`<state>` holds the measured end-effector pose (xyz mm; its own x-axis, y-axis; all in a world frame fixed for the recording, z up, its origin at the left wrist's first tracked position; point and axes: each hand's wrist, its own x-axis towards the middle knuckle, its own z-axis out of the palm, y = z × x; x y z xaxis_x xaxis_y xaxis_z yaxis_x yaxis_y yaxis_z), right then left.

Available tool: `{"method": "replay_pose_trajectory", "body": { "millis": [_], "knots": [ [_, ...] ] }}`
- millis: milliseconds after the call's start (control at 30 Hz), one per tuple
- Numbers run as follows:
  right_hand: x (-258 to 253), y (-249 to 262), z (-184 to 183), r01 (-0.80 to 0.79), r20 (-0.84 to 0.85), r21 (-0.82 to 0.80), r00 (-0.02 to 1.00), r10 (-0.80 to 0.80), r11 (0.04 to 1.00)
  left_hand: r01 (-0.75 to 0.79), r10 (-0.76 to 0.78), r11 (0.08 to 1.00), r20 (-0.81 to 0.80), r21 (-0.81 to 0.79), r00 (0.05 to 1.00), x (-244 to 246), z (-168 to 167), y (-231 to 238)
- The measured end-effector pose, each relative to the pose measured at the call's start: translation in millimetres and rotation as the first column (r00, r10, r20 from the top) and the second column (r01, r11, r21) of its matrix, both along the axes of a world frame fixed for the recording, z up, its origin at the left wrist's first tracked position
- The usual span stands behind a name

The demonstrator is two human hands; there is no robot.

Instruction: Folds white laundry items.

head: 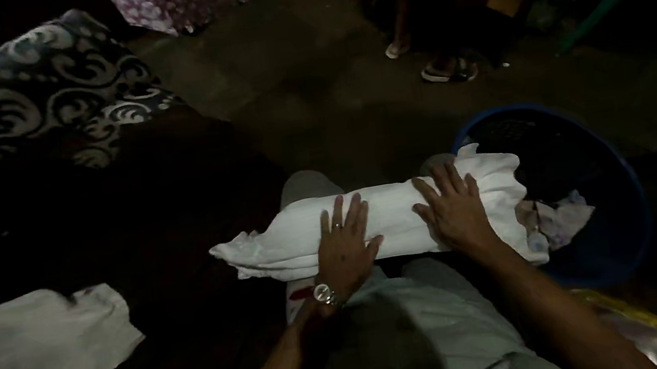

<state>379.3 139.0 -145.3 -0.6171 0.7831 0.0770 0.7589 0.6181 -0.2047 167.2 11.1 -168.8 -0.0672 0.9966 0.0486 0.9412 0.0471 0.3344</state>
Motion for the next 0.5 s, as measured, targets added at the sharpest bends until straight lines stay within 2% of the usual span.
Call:
{"method": "replay_pose_trajectory", "body": {
  "millis": [100,300,400,500],
  "knots": [
    [18.4,7.2,-13.8,0.105,-0.013,0.006,0.994,-0.105,0.994,-0.027,0.018,0.987,-0.056,-0.156,0.998,-0.9,-11.4,-4.6],
    [62.8,20.9,-38.4,0.274,-0.292,-0.04,0.916,-0.274,0.961,-0.28,0.282,0.959,-0.065,0.038,0.957,-22.6,-16.4,-29.1],
    [68.1,20.3,-47.2,0.346,-0.438,-0.2,0.805,-0.399,0.917,-0.397,0.394,0.917,0.064,0.045,0.917,-36.2,-21.7,-44.6],
    [61.5,17.5,-43.4,0.398,-0.501,-0.457,0.624,-0.6,0.796,-0.524,0.525,0.847,0.28,-0.085,0.804,-52.8,-23.0,-61.7]
  ]
}}
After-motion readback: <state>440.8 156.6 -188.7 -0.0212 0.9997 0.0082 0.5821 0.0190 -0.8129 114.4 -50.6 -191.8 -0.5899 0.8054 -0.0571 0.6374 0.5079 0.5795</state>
